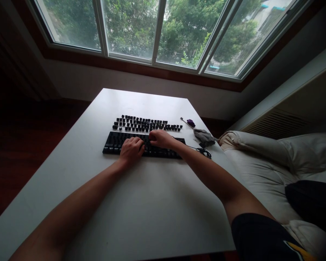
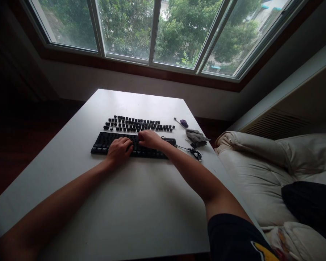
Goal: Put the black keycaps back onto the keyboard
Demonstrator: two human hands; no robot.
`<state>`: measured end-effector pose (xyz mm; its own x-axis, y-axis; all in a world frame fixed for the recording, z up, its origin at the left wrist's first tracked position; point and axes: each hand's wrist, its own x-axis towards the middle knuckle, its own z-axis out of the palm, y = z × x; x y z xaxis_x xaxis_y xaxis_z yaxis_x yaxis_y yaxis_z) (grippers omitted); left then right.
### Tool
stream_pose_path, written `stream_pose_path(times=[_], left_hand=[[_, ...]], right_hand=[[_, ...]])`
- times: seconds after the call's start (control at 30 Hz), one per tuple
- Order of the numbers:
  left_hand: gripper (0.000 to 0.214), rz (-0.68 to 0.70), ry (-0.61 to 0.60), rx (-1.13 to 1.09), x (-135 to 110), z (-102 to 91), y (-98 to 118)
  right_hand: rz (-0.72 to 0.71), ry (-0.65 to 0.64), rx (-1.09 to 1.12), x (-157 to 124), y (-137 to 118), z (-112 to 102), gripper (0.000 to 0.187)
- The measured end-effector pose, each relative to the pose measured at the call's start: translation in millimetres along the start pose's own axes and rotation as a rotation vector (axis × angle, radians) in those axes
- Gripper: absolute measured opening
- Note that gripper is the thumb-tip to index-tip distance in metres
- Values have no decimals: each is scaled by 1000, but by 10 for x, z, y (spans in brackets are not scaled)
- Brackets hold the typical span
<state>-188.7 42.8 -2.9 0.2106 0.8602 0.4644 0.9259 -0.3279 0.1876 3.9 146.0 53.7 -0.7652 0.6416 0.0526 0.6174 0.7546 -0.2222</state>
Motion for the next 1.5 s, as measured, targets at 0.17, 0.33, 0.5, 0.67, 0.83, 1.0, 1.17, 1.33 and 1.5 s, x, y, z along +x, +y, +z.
stream_pose_path(times=[0.17, 0.33, 0.5, 0.67, 0.83, 1.0, 1.17, 1.33, 1.5], left_hand=[[18, -24, 11, 12, -2, -10, -14], [17, -22, 0, 27, -4, -8, -14], [18, -11, -7, 20, -7, -13, -21], [18, -7, 1, 16, -14, -8, -20], [17, -6, 1, 36, -16, 9, -12], [17, -4, -2, 47, -13, 24, -22], [17, -8, -6, 42, -15, 16, -27], [17, -12, -15, 14, -16, -21, -13], [18, -9, -18, 11, -9, -35, 0]], right_hand=[[-11, -79, -68, -40, -183, 9, 14], [-3, -135, -137, -6, -223, 8, 16], [-3, -160, -184, 2, -264, -16, 18], [29, -204, -263, 0, -366, -48, 20], [33, -206, -303, 14, -477, -54, 18], [48, -196, -298, 28, -532, -24, 16], [81, -201, -284, 31, -554, 11, 17], [119, -161, -240, 58, -396, -12, 20], [310, 26, -224, 174, -130, 11, 24]])
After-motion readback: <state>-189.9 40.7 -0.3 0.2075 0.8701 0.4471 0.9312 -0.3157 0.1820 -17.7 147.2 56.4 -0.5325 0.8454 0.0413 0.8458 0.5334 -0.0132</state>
